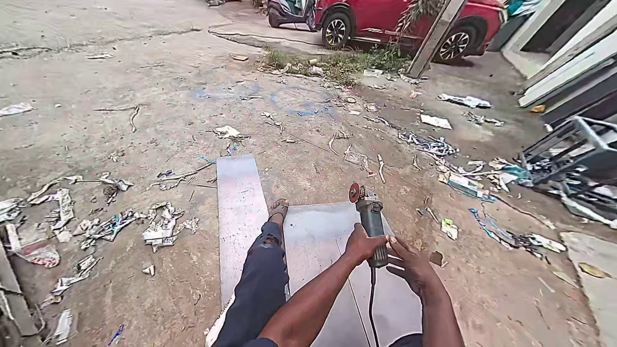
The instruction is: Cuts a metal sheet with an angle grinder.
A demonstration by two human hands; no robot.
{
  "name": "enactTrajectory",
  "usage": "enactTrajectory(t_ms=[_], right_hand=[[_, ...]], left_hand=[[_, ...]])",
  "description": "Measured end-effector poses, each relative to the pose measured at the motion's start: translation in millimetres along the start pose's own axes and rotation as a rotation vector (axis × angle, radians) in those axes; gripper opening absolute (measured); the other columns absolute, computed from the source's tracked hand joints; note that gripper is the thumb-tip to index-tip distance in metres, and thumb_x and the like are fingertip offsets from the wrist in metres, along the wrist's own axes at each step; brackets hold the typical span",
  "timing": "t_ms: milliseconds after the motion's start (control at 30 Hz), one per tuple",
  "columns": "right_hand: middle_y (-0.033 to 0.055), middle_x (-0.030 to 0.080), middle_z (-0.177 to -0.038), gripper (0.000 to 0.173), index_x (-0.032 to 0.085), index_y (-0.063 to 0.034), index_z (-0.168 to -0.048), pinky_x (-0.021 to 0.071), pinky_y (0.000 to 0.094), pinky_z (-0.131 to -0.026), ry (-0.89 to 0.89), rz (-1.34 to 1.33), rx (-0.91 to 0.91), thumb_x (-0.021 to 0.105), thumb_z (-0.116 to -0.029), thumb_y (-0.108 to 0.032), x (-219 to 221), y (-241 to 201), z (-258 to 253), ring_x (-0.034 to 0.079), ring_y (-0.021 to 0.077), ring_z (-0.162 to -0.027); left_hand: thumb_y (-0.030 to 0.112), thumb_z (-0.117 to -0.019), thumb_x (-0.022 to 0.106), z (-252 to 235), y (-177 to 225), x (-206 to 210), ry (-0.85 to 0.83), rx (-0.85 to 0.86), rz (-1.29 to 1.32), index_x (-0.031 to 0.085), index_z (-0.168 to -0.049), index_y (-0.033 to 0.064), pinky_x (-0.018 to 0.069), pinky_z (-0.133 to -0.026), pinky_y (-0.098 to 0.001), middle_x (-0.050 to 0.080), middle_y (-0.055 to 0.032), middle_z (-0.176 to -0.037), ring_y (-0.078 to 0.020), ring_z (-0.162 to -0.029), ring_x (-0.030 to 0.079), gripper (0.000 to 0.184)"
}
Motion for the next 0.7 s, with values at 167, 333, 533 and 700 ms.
enactTrajectory(t_ms=[167,333,533,700], right_hand=[[0.0088,0.072,-0.105,0.048,0.056,-0.0103,-0.136,0.0616,0.0384,-0.078,-0.171,-0.369,-0.23,0.057,-0.1028,-0.045,30,3,5,0.071,0.0174,-0.09],[0.0091,0.072,-0.089,0.03,0.061,-0.0038,-0.115,0.0614,0.0334,-0.07,-0.189,-0.741,-0.263,0.07,-0.0914,-0.019,36,11,4,0.071,0.0148,-0.077],[0.0071,0.071,-0.081,0.019,0.059,-0.0069,-0.105,0.0622,0.033,-0.064,-0.199,-0.964,-0.316,0.063,-0.0866,-0.012,23,3,15,0.071,0.015,-0.071],[0.0053,0.066,-0.078,0.006,0.054,-0.0118,-0.1,0.0616,0.037,-0.062,-0.165,-1.154,-0.29,0.052,-0.0971,-0.017,4,-3,10,0.068,0.0178,-0.066]], left_hand=[[0.046,-0.0772,0.08,72,48,-1,-0.036,0.017,-0.617,0.047,-0.14,0.0023,0.0559,-0.09,-0.0614,0.07,-0.0206,-0.113,-0.0365,-0.106,0.07,0.084],[0.045,-0.0822,0.075,111,70,16,-0.013,0.074,-1.054,0.045,-0.142,0.0022,0.0568,-0.086,-0.0601,0.071,-0.0192,-0.111,-0.0365,-0.103,0.071,0.079],[0.028,-0.0844,0.075,121,72,26,-0.154,0.156,-0.997,0.024,-0.156,0.0018,0.0561,-0.09,-0.0623,0.064,-0.0241,-0.128,-0.0394,-0.112,0.068,0.092],[0.015,-0.0896,0.069,150,65,4,-0.314,0.339,-0.985,0.036,-0.149,-0.003,0.0546,-0.096,-0.0585,0.059,-0.0255,-0.134,-0.0379,-0.116,0.065,0.071]])
Point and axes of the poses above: each hand's wrist, its own z-axis away from the middle knuckle, its own x-axis out of the palm, y = z × x, the point moved 1 cm from there along -z, towards the middle knuckle
